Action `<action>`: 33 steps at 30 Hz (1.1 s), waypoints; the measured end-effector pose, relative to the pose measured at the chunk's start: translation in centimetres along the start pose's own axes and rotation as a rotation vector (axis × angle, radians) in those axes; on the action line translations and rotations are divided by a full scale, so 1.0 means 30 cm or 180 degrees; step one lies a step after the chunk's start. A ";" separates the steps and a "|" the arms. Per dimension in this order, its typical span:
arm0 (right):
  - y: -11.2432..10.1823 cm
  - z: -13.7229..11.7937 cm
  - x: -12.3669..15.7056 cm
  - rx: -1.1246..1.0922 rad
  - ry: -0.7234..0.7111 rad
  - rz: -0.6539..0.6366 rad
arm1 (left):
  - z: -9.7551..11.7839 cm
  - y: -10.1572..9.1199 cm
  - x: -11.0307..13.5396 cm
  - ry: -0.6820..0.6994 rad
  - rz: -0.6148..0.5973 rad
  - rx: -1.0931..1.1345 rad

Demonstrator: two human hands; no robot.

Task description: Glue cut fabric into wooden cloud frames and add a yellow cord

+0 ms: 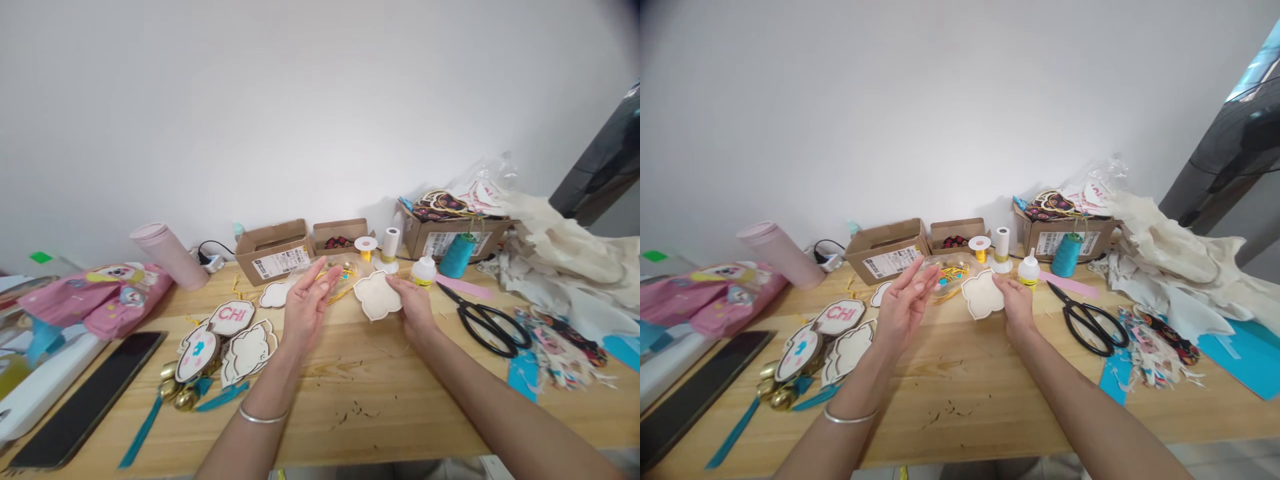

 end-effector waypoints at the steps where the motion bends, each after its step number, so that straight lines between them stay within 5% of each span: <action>1: -0.004 -0.003 -0.004 -0.0013 -0.0028 0.0036 | -0.001 0.002 0.001 -0.0020 -0.0014 0.0005; 20: -0.037 -0.037 -0.037 -0.0122 -0.0187 0.0369 | -0.013 0.008 0.004 -0.0050 -0.0073 -0.0082; 33: -0.002 -0.028 -0.008 -0.0071 -0.0084 0.0042 | -0.018 0.024 0.011 -0.0213 -0.0100 0.0027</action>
Point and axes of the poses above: each hand's wrist, its own x-axis away from the middle knuckle, its own y-axis out of the palm, z = x × y, the point moved 7 cm from there along -x, towards the middle knuckle, and after that the axes turned 5 degrees about -y, right-handed, at the moved point
